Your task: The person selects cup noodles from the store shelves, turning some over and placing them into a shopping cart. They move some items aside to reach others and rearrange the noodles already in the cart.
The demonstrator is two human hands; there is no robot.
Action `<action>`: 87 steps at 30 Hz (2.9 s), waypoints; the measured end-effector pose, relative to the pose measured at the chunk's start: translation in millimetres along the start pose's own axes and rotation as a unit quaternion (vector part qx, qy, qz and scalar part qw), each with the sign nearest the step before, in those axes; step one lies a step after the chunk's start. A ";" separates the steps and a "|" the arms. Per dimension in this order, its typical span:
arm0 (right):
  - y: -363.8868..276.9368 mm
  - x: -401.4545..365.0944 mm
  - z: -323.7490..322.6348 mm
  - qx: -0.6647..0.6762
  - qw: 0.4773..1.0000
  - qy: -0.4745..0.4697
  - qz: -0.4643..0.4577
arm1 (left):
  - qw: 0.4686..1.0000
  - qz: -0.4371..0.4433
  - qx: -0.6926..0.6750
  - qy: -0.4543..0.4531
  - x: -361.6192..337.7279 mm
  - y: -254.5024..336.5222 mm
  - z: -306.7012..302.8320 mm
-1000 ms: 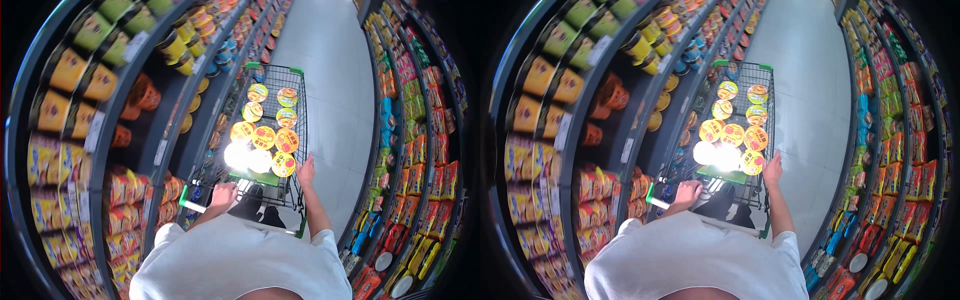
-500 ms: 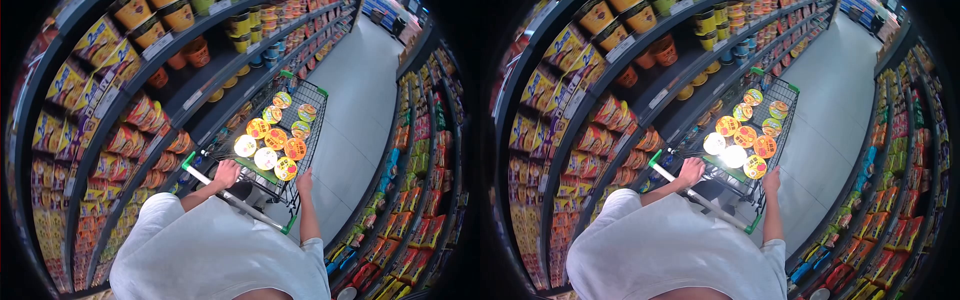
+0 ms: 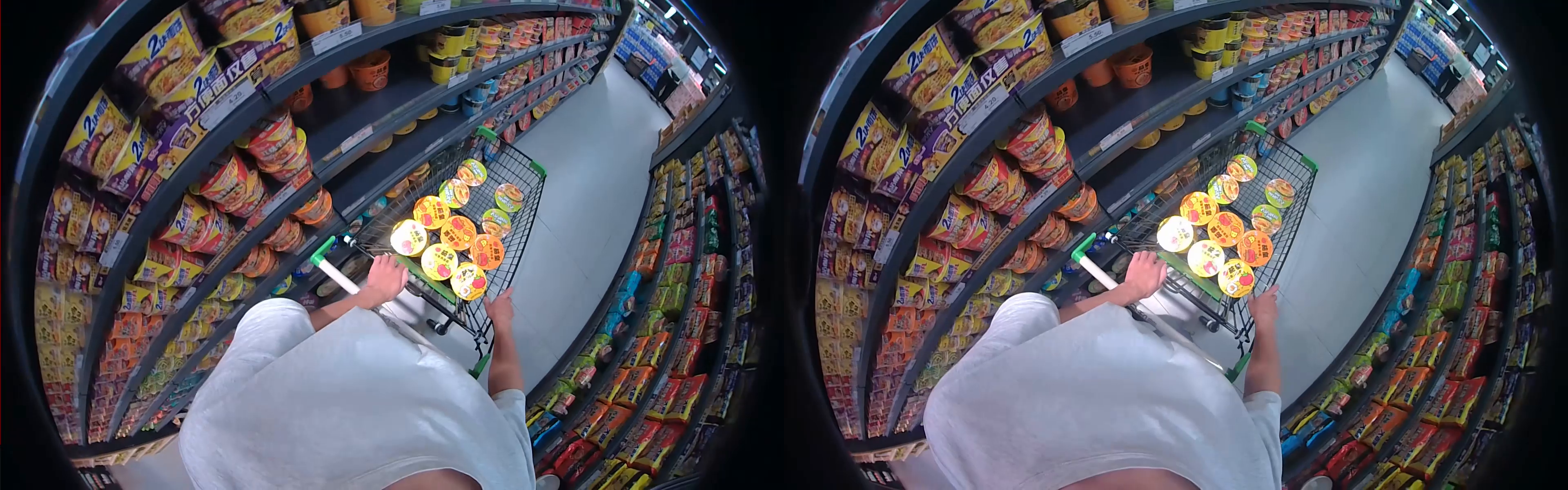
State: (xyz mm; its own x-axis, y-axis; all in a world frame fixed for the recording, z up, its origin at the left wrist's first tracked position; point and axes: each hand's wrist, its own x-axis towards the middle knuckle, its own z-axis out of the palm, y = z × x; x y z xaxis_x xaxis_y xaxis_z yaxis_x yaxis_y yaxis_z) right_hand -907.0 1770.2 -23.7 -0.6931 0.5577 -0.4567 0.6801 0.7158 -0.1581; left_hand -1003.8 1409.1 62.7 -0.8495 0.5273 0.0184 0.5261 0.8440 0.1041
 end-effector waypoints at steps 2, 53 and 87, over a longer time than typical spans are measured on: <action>3.9 -12.6 5.3 -0.002 1.000 -0.029 -0.005 | 1.000 -0.003 0.008 0.015 -2.4 -4.7 5.3; 4.2 -326.6 194.4 0.214 0.961 0.167 0.060 | 0.972 0.083 -0.191 -0.111 -173.6 -217.3 -32.5; -48.9 -325.5 151.2 0.100 0.982 0.116 0.109 | 0.971 0.058 -0.216 -0.090 -208.3 -230.9 -40.8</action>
State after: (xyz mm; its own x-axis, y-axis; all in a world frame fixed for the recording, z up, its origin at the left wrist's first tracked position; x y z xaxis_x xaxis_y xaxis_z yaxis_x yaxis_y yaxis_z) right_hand -678.5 1490.1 0.3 -0.5457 0.7858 -0.2911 0.8357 0.4850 -0.2574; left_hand -949.9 1100.4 75.4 -0.7452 0.6569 -0.1144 0.5187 0.6789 0.5196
